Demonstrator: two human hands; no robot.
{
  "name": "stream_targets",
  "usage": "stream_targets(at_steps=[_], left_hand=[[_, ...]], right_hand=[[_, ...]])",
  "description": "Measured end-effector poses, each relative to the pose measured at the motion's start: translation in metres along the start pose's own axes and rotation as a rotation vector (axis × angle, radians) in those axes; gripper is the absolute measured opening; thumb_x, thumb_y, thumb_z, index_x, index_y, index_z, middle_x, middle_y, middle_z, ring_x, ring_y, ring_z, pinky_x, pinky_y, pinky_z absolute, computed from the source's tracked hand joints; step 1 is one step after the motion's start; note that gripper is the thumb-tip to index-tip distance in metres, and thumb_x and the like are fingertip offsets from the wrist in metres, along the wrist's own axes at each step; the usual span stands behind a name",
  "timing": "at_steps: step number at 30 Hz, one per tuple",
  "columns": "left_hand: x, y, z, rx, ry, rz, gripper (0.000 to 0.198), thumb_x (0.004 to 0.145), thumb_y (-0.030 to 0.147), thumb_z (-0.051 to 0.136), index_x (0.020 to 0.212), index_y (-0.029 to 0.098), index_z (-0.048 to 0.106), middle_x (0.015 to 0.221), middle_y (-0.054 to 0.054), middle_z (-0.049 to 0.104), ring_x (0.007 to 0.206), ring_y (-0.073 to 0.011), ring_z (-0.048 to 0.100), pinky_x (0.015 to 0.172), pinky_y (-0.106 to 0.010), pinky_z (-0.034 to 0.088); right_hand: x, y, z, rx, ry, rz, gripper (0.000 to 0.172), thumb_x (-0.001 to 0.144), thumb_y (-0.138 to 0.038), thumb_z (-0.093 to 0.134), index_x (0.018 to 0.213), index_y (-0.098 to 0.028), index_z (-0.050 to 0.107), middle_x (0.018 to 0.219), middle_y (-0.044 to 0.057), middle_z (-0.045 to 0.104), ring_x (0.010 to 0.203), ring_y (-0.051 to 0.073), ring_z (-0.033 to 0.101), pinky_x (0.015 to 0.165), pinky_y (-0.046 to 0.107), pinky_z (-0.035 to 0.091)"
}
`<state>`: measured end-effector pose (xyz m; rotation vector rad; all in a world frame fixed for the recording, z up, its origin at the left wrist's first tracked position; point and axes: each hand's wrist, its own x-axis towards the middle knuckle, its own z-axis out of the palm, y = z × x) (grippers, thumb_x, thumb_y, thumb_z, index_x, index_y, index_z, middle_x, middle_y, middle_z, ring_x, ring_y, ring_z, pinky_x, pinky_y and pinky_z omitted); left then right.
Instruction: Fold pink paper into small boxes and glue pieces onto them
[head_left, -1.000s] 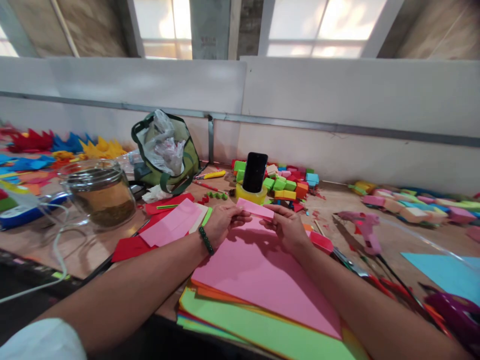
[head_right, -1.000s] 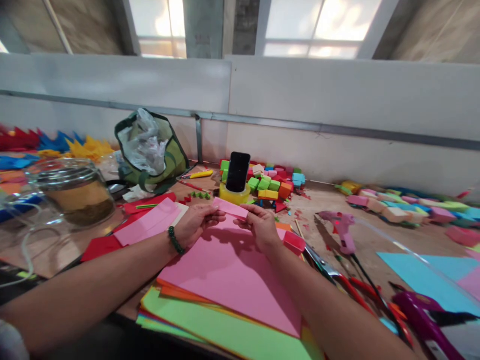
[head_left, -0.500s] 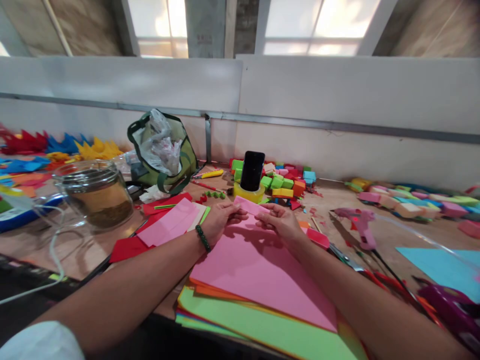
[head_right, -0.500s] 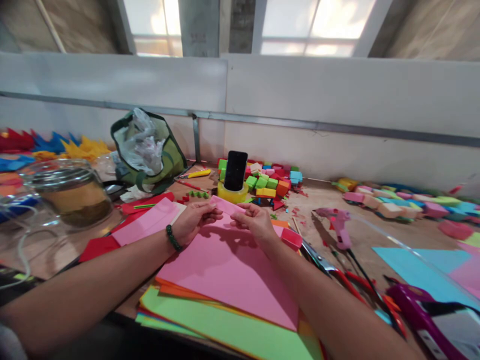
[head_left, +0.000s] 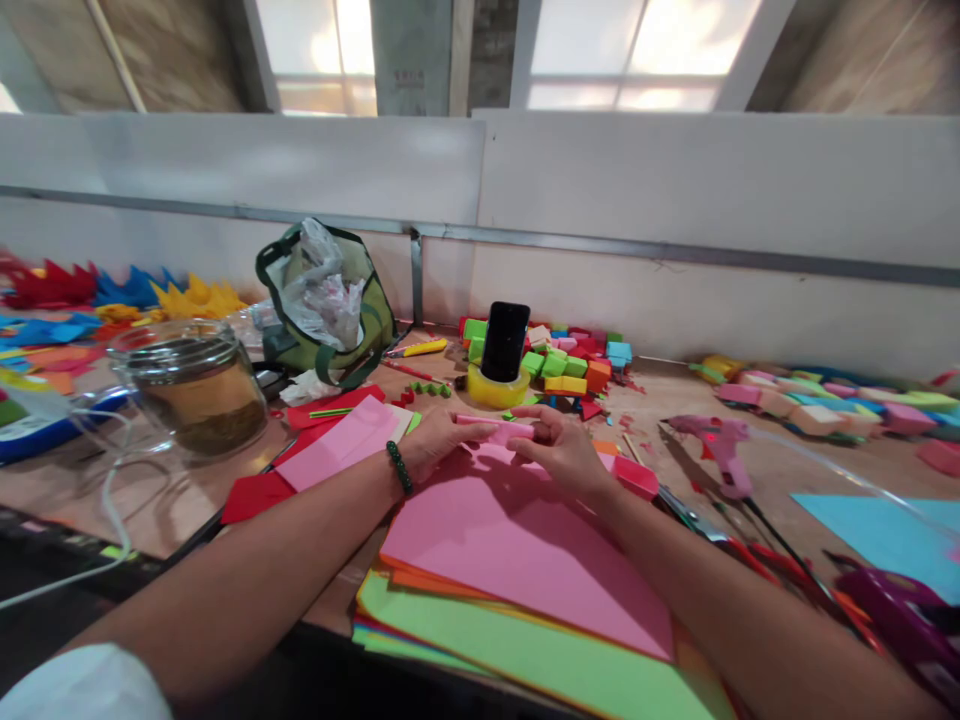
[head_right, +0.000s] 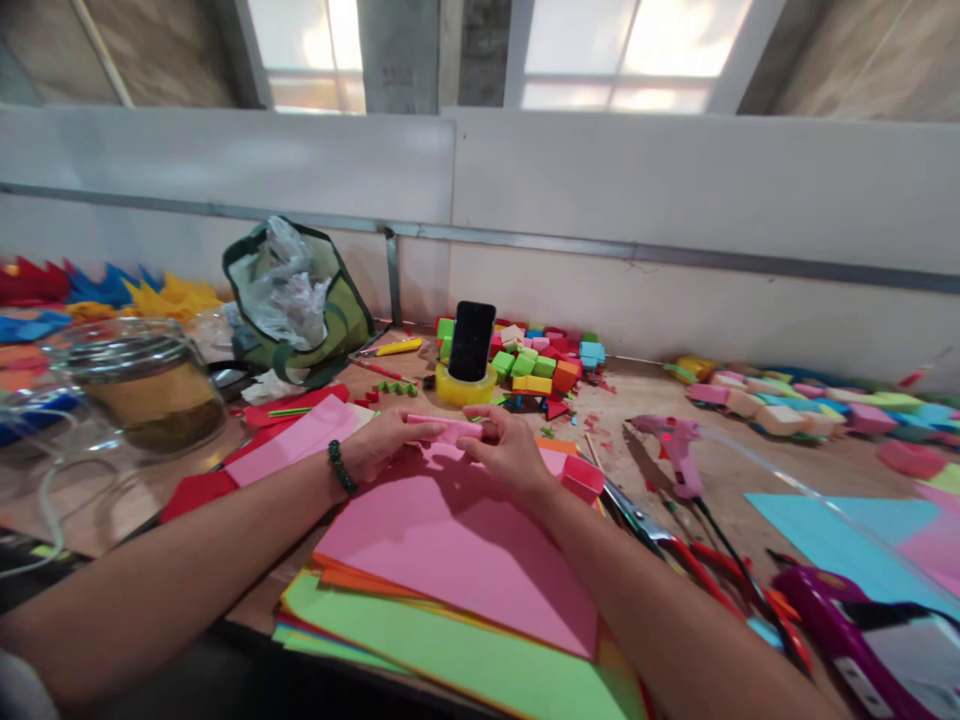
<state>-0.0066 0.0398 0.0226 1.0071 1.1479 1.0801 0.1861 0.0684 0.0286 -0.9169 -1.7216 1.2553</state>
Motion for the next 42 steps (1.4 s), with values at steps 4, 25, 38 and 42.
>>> stream_targets(at_steps=[4,25,38,42], left_hand=[[0.003,-0.001,0.0,-0.059,-0.056,0.016,0.033,0.053,0.033,0.084,0.074,0.01,0.071,0.061,-0.001,0.061,0.05,-0.0065,0.049,0.048,-0.019,0.036],[0.002,0.002,-0.002,-0.047,-0.057,0.057,0.033,0.057,0.033,0.083,0.078,0.011,0.072,0.067,-0.004,0.065,0.058,-0.009,0.058,0.054,-0.019,0.044],[-0.008,0.006,0.002,0.291,-0.243,0.109,0.035,0.067,0.044,0.074,0.081,0.012,0.071,0.057,-0.002,0.061,0.042,-0.0063,0.049,0.038,-0.016,0.036],[-0.006,0.001,0.0,0.32,-0.275,0.073,0.038,0.067,0.047,0.072,0.082,0.012,0.07,0.057,-0.003,0.064,0.042,-0.0108,0.056,0.04,-0.019,0.044]], right_hand=[[-0.004,-0.002,0.002,0.11,-0.012,-0.022,0.04,0.067,-0.031,0.073,0.101,-0.016,0.06,0.058,-0.004,0.063,0.055,0.017,0.067,0.057,0.027,0.052],[0.005,0.007,-0.007,0.285,0.09,0.063,0.019,0.061,-0.032,0.076,0.066,-0.015,0.07,0.054,0.001,0.064,0.051,0.015,0.065,0.051,0.022,0.049],[0.002,0.0,-0.007,0.2,-0.01,0.072,0.015,0.063,-0.028,0.071,0.06,-0.013,0.07,0.05,0.0,0.06,0.047,0.009,0.053,0.048,0.021,0.04],[0.004,0.004,-0.006,0.233,0.02,0.098,0.013,0.061,-0.024,0.068,0.053,-0.015,0.066,0.043,-0.002,0.053,0.041,0.009,0.047,0.042,0.021,0.036]])
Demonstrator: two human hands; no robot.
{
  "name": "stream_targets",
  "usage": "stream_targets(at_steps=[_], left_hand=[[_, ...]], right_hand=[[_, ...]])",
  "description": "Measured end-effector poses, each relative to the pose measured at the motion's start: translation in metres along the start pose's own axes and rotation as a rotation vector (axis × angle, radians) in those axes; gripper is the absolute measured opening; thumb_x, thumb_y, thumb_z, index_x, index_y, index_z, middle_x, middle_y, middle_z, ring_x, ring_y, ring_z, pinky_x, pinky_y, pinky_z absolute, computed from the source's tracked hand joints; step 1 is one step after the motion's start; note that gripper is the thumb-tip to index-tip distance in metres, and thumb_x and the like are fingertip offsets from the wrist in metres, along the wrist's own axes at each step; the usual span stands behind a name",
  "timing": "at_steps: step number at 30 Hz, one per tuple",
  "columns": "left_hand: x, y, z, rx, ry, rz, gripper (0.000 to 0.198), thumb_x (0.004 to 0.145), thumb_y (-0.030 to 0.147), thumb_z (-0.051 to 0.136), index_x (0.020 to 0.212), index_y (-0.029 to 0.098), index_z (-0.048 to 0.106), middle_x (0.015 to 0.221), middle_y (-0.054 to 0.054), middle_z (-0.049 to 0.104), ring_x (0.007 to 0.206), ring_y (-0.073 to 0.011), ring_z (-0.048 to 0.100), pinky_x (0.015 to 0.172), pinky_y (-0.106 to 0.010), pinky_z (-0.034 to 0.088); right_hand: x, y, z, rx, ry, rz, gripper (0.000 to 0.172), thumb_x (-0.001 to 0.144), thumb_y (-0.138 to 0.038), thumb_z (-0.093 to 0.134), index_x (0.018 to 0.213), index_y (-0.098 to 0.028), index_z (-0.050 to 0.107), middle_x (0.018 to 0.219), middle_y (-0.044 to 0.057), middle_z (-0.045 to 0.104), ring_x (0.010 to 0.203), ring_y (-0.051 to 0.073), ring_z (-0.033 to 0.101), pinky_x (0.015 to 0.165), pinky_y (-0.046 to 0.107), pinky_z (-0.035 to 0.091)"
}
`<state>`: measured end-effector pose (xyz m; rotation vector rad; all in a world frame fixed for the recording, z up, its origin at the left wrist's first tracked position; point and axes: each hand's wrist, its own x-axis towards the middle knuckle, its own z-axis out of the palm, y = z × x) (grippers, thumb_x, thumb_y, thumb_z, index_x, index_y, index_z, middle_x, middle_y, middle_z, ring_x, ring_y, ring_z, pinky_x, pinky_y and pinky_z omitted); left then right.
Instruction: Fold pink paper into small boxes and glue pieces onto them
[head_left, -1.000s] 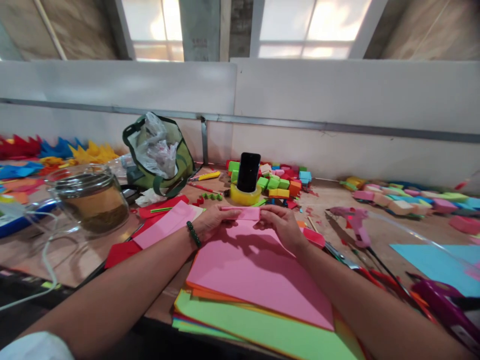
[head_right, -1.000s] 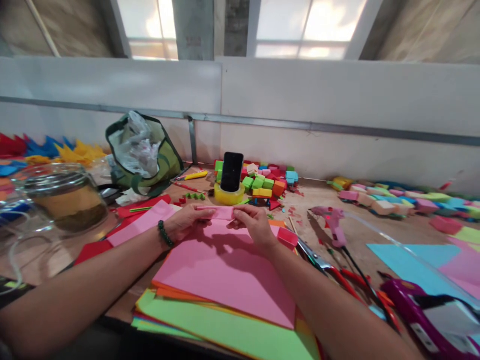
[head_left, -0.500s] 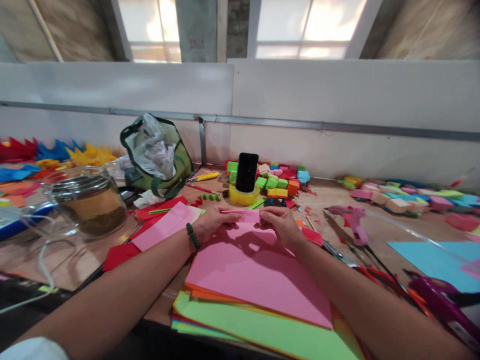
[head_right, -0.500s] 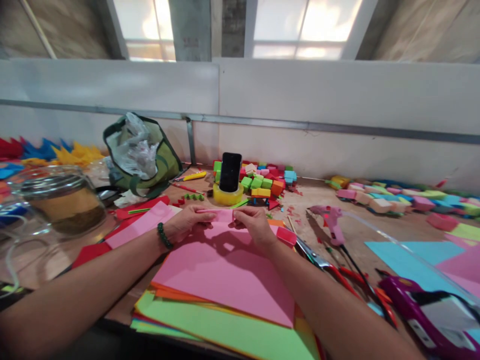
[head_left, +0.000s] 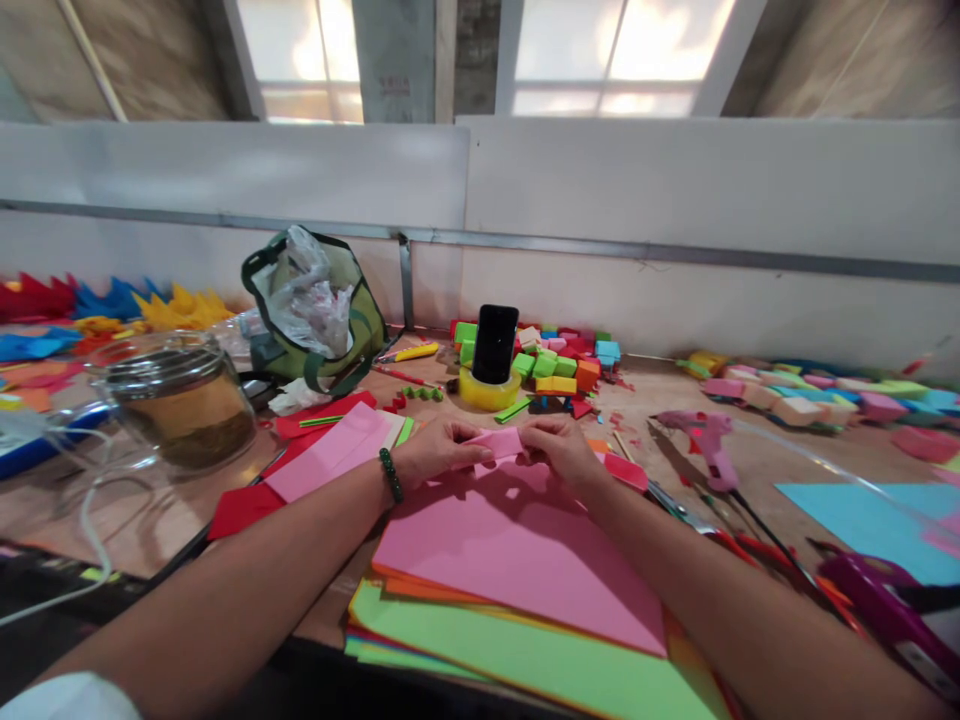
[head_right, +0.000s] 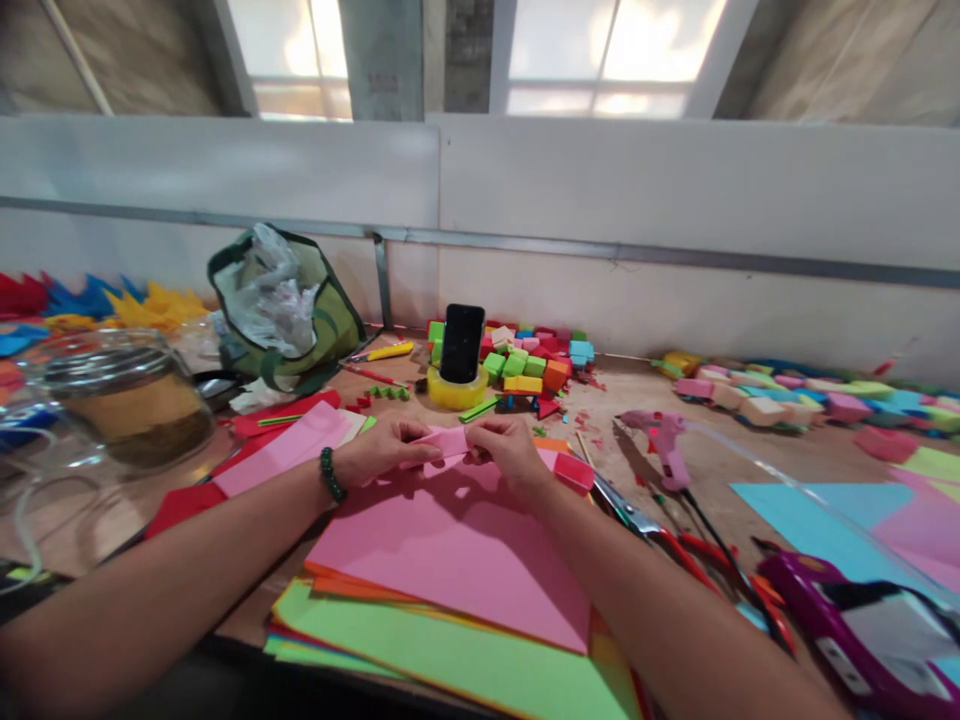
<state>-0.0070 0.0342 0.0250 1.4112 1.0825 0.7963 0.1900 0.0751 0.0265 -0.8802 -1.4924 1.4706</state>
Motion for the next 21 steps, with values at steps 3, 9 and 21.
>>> stream_targets(at_steps=[3,9,21], left_hand=[[0.0,-0.001,0.0,-0.031,-0.006,-0.025,0.035,0.067,0.044,0.072,0.081,0.012,0.07,0.056,-0.004,0.064,0.043,-0.0121,0.058,0.04,-0.019,0.045],[-0.002,0.006,0.007,-0.025,0.06,-0.017,0.025,0.067,0.036,0.072,0.071,0.012,0.067,0.051,-0.001,0.061,0.039,-0.0093,0.053,0.037,-0.017,0.042],[0.0,0.0,0.0,-0.361,-0.115,-0.227,0.039,0.079,0.049,0.06,0.089,0.012,0.062,0.074,-0.008,0.068,0.053,-0.0153,0.063,0.043,-0.027,0.054]], right_hand=[[0.003,0.005,0.0,0.014,0.017,0.023,0.012,0.06,-0.023,0.067,0.052,-0.015,0.063,0.043,-0.003,0.053,0.039,0.008,0.046,0.041,0.02,0.037],[-0.001,-0.001,0.007,0.02,0.0,0.075,0.024,0.066,-0.038,0.071,0.062,-0.016,0.063,0.049,-0.003,0.056,0.045,0.012,0.058,0.045,0.021,0.044],[0.006,0.004,-0.002,-0.062,0.058,0.035,0.03,0.056,-0.036,0.081,0.068,-0.012,0.069,0.05,-0.001,0.06,0.042,0.007,0.049,0.044,0.02,0.039]])
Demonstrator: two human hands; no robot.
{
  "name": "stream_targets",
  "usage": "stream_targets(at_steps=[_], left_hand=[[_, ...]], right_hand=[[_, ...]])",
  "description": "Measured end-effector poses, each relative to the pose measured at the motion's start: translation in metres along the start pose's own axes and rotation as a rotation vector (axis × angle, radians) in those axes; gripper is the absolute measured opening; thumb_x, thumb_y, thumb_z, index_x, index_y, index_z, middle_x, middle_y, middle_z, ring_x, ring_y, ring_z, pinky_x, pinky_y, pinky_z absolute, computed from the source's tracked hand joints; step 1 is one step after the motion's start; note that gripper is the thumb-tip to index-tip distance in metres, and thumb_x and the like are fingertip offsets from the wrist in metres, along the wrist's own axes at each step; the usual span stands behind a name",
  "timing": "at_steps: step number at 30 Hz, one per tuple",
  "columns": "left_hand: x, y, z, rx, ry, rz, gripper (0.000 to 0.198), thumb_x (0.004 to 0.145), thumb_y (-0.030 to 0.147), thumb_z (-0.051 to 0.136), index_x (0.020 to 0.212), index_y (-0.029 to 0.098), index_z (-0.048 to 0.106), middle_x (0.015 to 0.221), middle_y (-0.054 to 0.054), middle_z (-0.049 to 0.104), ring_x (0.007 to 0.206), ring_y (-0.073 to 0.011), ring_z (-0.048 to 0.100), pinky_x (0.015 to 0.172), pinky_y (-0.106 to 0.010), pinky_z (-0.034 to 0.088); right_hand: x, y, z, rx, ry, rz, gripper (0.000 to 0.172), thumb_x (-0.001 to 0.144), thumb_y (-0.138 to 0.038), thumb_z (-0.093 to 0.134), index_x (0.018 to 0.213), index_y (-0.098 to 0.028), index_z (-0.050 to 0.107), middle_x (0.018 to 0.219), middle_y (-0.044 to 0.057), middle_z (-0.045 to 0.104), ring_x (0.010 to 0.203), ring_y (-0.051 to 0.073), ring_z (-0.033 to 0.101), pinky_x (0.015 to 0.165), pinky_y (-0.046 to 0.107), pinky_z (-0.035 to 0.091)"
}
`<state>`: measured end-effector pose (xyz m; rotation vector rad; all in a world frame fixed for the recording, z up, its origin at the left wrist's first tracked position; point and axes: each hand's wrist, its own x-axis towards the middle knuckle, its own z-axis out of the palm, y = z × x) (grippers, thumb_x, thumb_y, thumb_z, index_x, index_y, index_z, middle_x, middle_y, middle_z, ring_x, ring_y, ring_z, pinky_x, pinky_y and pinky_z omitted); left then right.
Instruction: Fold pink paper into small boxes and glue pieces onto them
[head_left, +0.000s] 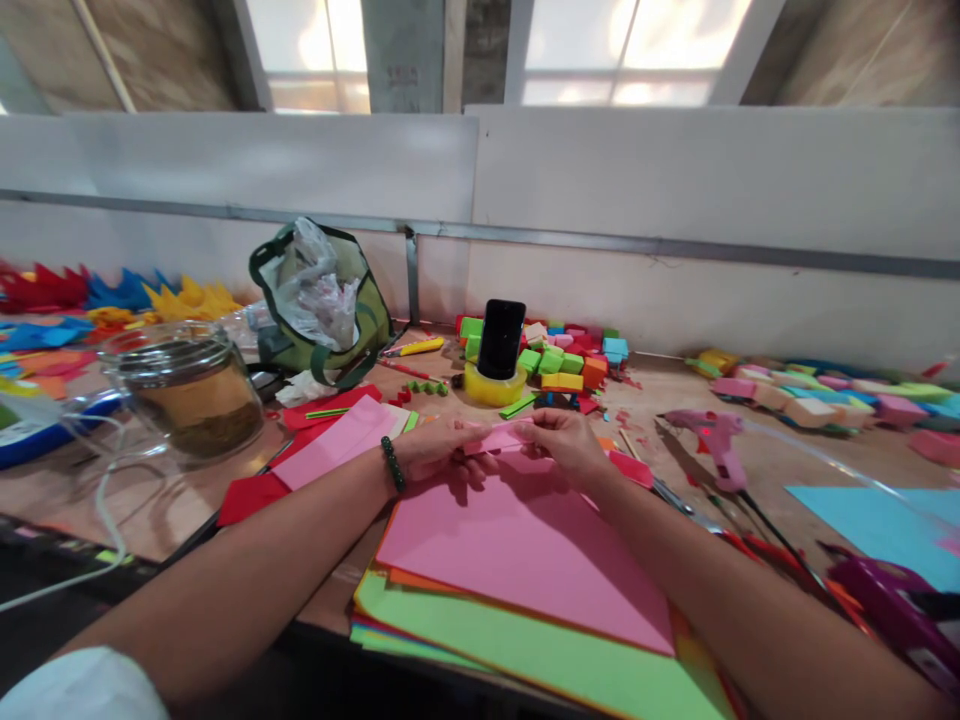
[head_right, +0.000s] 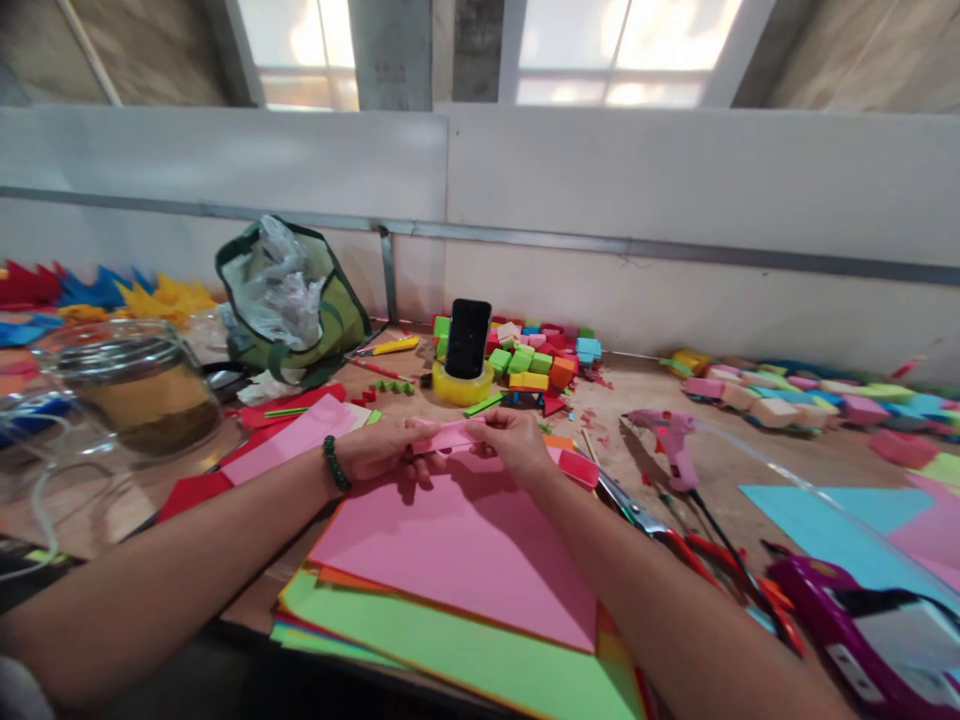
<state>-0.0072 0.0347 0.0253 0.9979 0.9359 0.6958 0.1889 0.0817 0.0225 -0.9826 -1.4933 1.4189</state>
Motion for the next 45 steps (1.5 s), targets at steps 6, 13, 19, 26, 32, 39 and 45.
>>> stream_targets(at_steps=[6,13,19,26,32,39,45], left_hand=[[0.002,0.0,-0.002,-0.001,0.006,-0.014,0.031,0.087,0.038,0.05,0.092,0.009,0.062,0.071,-0.009,0.069,0.053,-0.0183,0.066,0.044,-0.029,0.055],[-0.001,0.002,0.001,0.01,0.013,-0.01,0.031,0.087,0.036,0.051,0.088,0.008,0.063,0.075,-0.012,0.07,0.054,-0.0188,0.066,0.045,-0.032,0.056],[0.0,-0.001,0.003,0.043,0.091,0.085,0.033,0.078,0.042,0.065,0.083,0.009,0.066,0.071,-0.01,0.07,0.057,-0.0176,0.066,0.048,-0.031,0.057],[0.003,-0.003,0.007,0.046,0.209,0.209,0.046,0.063,0.049,0.075,0.087,0.01,0.068,0.077,-0.01,0.07,0.056,-0.0168,0.064,0.039,-0.026,0.053],[0.008,0.0,0.006,-0.095,0.35,0.25,0.025,0.068,0.031,0.076,0.075,0.009,0.066,0.075,-0.009,0.07,0.055,-0.0096,0.063,0.047,-0.016,0.049],[0.003,0.002,0.01,-0.185,0.224,0.321,0.031,0.065,0.028,0.079,0.086,0.012,0.064,0.077,-0.005,0.067,0.063,-0.0104,0.064,0.057,-0.018,0.049],[0.01,0.0,0.02,-0.236,0.375,0.392,0.038,0.064,0.043,0.077,0.063,0.012,0.055,0.06,0.0,0.058,0.048,-0.0044,0.049,0.047,-0.016,0.04]], right_hand=[[0.0,0.0,-0.001,-0.015,0.003,0.021,0.031,0.054,-0.038,0.082,0.066,-0.013,0.068,0.049,-0.001,0.059,0.043,0.007,0.049,0.043,0.02,0.037],[-0.001,0.0,0.001,0.054,0.01,0.105,0.031,0.05,-0.035,0.084,0.062,-0.013,0.067,0.047,-0.002,0.058,0.04,0.006,0.046,0.039,0.019,0.033],[0.0,0.002,0.001,0.084,0.017,0.087,0.03,0.05,-0.033,0.085,0.061,-0.013,0.067,0.047,-0.002,0.057,0.041,0.007,0.05,0.041,0.019,0.036],[0.003,0.007,0.003,0.19,0.062,0.033,0.035,0.046,-0.038,0.087,0.059,-0.014,0.064,0.05,-0.003,0.057,0.041,0.007,0.051,0.042,0.02,0.042],[0.005,0.009,0.002,0.299,0.17,0.002,0.04,0.047,-0.04,0.087,0.063,-0.016,0.059,0.056,-0.006,0.057,0.045,0.006,0.056,0.048,0.018,0.047],[0.001,0.008,0.005,0.319,0.157,-0.009,0.041,0.052,-0.042,0.085,0.069,-0.017,0.057,0.058,-0.006,0.059,0.049,0.008,0.061,0.05,0.017,0.047],[-0.008,0.005,0.013,0.174,0.027,-0.009,0.038,0.057,-0.044,0.081,0.068,-0.015,0.059,0.058,-0.001,0.064,0.051,0.013,0.063,0.048,0.02,0.045]])
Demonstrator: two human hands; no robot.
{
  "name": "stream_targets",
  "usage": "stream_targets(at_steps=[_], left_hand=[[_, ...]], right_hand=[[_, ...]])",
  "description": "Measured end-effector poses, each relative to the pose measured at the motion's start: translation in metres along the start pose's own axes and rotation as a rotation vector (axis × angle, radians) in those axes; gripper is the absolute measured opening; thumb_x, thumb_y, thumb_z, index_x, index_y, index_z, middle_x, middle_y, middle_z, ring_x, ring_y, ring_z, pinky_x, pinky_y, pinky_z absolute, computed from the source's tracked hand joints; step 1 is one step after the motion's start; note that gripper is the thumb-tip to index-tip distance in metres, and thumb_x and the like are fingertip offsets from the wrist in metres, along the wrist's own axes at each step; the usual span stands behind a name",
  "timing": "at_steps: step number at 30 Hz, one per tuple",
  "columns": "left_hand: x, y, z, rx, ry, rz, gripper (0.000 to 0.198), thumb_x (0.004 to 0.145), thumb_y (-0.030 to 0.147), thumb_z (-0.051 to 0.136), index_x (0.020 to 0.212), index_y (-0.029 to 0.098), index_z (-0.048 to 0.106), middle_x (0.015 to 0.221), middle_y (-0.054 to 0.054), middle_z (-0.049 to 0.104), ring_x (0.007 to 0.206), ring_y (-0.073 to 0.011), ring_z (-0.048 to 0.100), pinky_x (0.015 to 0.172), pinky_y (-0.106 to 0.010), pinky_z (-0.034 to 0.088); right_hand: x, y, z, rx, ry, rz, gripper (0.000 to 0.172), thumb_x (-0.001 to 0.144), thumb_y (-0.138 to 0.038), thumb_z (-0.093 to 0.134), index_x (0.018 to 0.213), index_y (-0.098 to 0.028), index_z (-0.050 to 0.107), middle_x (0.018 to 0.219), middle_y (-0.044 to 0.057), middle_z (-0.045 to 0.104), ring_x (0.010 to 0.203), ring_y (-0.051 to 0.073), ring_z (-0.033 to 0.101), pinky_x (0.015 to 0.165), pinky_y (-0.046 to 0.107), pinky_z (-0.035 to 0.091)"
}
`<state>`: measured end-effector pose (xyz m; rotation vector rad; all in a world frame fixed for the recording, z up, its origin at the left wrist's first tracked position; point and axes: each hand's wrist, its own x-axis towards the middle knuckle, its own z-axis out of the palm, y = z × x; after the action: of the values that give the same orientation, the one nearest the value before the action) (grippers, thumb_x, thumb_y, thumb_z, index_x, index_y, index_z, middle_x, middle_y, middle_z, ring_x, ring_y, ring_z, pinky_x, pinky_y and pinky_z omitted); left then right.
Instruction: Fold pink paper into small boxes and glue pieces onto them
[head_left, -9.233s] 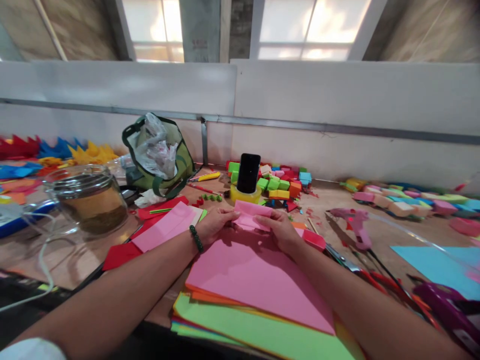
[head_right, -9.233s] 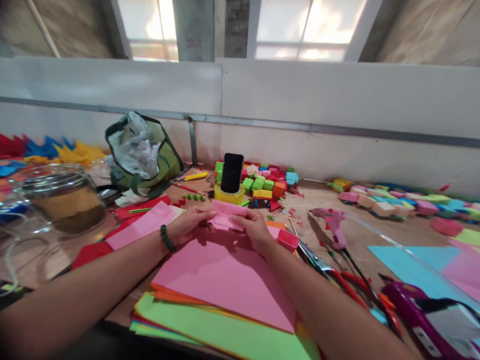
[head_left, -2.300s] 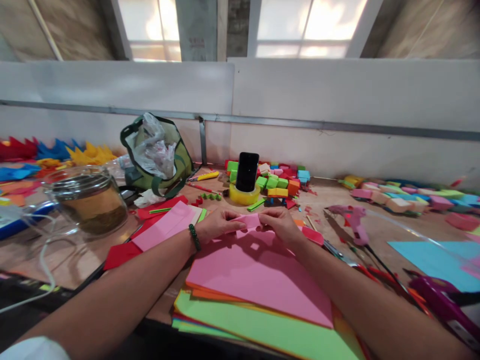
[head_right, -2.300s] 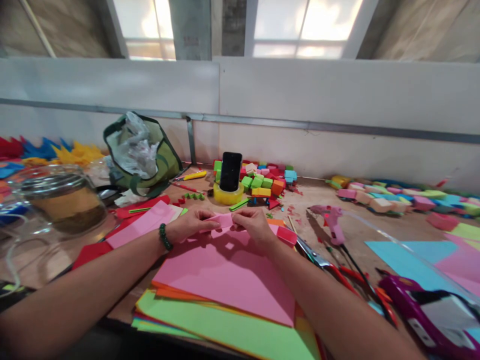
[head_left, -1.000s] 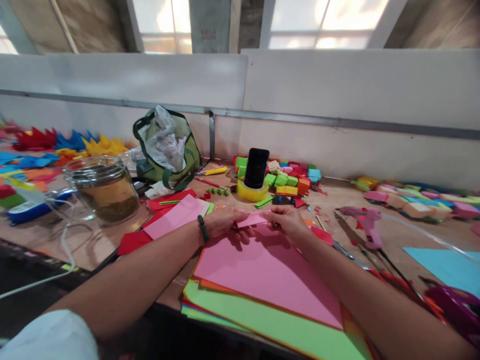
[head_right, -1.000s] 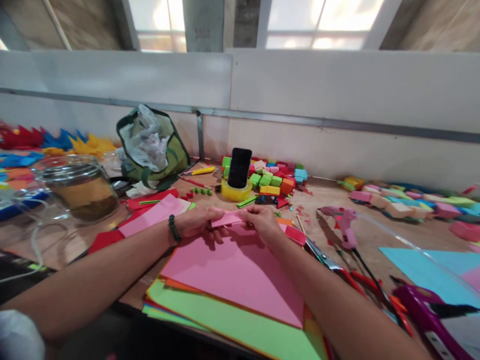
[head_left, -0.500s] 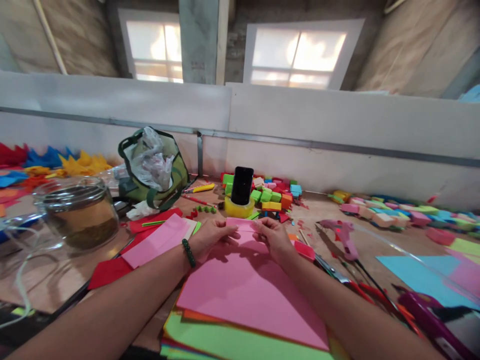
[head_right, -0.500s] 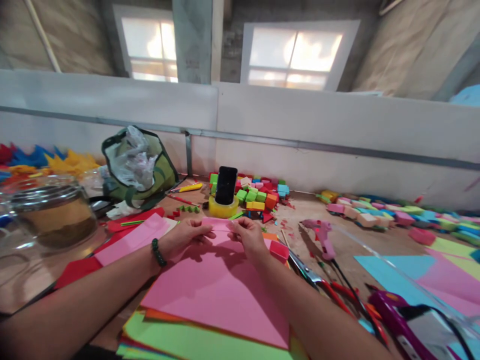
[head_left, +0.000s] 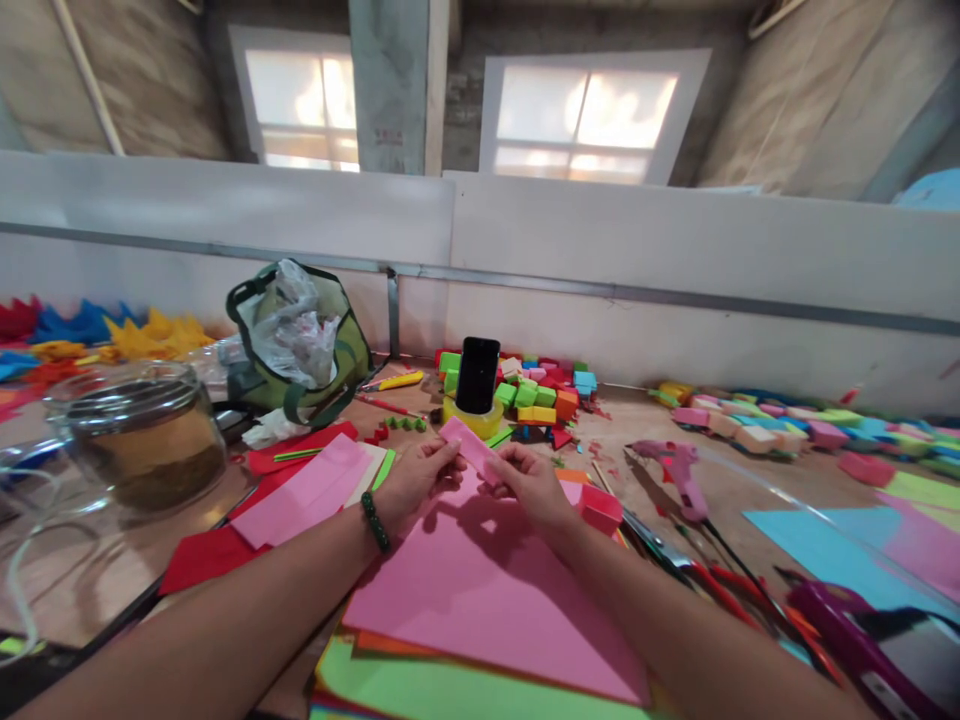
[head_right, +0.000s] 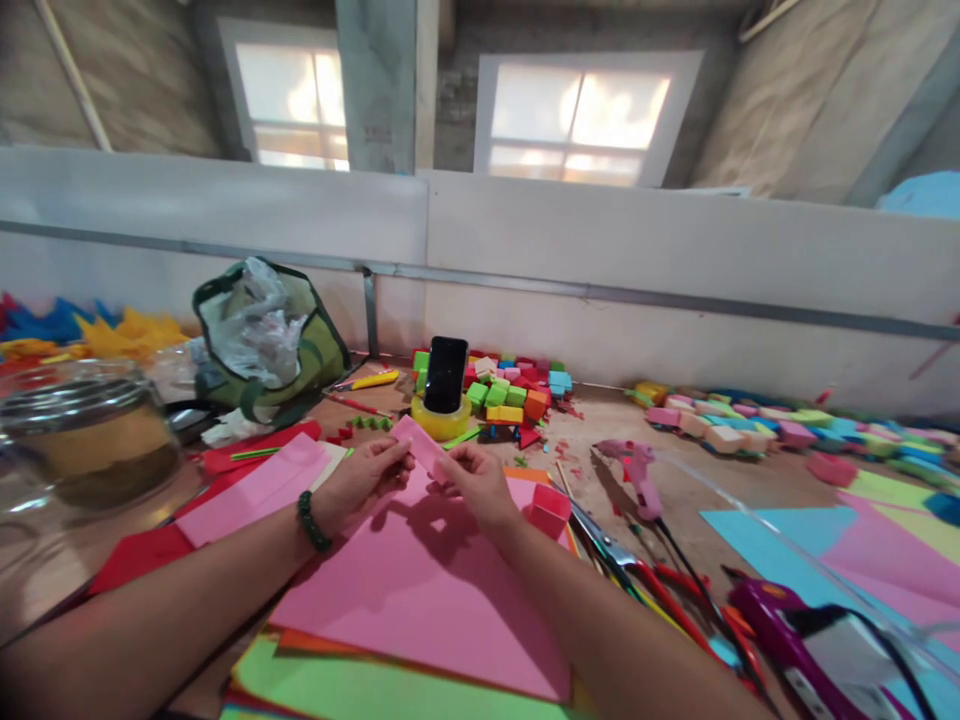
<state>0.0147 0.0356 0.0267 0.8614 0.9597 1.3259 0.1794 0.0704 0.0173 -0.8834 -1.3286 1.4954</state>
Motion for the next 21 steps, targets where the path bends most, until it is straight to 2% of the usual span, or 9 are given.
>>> stream_targets(at_steps=[4,7,9,11,14,19,21], left_hand=[[-0.001,0.002,-0.002,0.141,0.051,0.1,0.043,0.066,0.049,0.072,0.059,0.015,0.046,0.049,0.008,0.039,0.041,-0.0026,0.033,0.04,-0.015,0.028],[-0.005,0.004,-0.003,0.261,0.008,0.164,0.041,0.069,0.051,0.068,0.061,0.015,0.051,0.056,0.005,0.044,0.05,-0.006,0.043,0.049,-0.017,0.039],[-0.009,0.006,-0.002,0.342,-0.063,0.187,0.038,0.073,0.05,0.065,0.064,0.014,0.057,0.06,0.002,0.052,0.057,-0.0092,0.049,0.055,-0.021,0.043],[-0.012,0.008,0.001,0.454,-0.153,0.254,0.036,0.078,0.047,0.059,0.064,0.013,0.061,0.06,0.0,0.055,0.057,-0.0104,0.05,0.056,-0.022,0.043],[-0.018,0.01,0.007,0.634,-0.251,0.399,0.034,0.085,0.038,0.05,0.065,0.014,0.065,0.061,0.0,0.057,0.058,-0.011,0.05,0.06,-0.022,0.041],[-0.02,0.009,0.008,0.76,-0.209,0.508,0.035,0.086,0.032,0.049,0.061,0.014,0.065,0.059,0.0,0.055,0.058,-0.0107,0.047,0.061,-0.022,0.039],[-0.018,0.006,0.005,0.762,-0.199,0.534,0.031,0.085,0.032,0.051,0.066,0.013,0.067,0.062,0.0,0.057,0.059,-0.0103,0.047,0.06,-0.021,0.039]], right_hand=[[-0.006,0.001,0.002,-0.187,-0.18,-0.022,0.03,0.065,-0.04,0.075,0.061,-0.015,0.059,0.054,-0.001,0.063,0.044,0.008,0.052,0.046,0.019,0.039],[-0.008,-0.001,0.002,-0.251,-0.289,-0.015,0.026,0.069,-0.038,0.072,0.063,-0.016,0.059,0.053,-0.002,0.059,0.048,0.011,0.054,0.048,0.022,0.041],[-0.008,-0.005,0.001,-0.275,-0.247,-0.089,0.025,0.069,-0.038,0.073,0.07,-0.017,0.061,0.06,-0.002,0.06,0.054,0.011,0.054,0.051,0.023,0.043],[-0.006,-0.009,0.0,-0.261,-0.159,-0.191,0.026,0.069,-0.039,0.074,0.079,-0.018,0.062,0.065,-0.003,0.058,0.055,0.01,0.051,0.051,0.022,0.041],[-0.004,-0.013,-0.001,-0.217,-0.098,-0.256,0.024,0.073,-0.04,0.072,0.08,-0.019,0.064,0.06,-0.005,0.054,0.051,0.009,0.043,0.047,0.022,0.036],[-0.006,-0.018,0.001,-0.212,-0.078,-0.272,0.022,0.072,-0.038,0.073,0.069,-0.018,0.067,0.056,-0.003,0.053,0.048,0.008,0.04,0.047,0.023,0.033],[-0.007,-0.019,0.003,-0.192,-0.08,-0.268,0.022,0.071,-0.038,0.073,0.068,-0.018,0.067,0.056,-0.003,0.054,0.049,0.008,0.041,0.048,0.023,0.033]])
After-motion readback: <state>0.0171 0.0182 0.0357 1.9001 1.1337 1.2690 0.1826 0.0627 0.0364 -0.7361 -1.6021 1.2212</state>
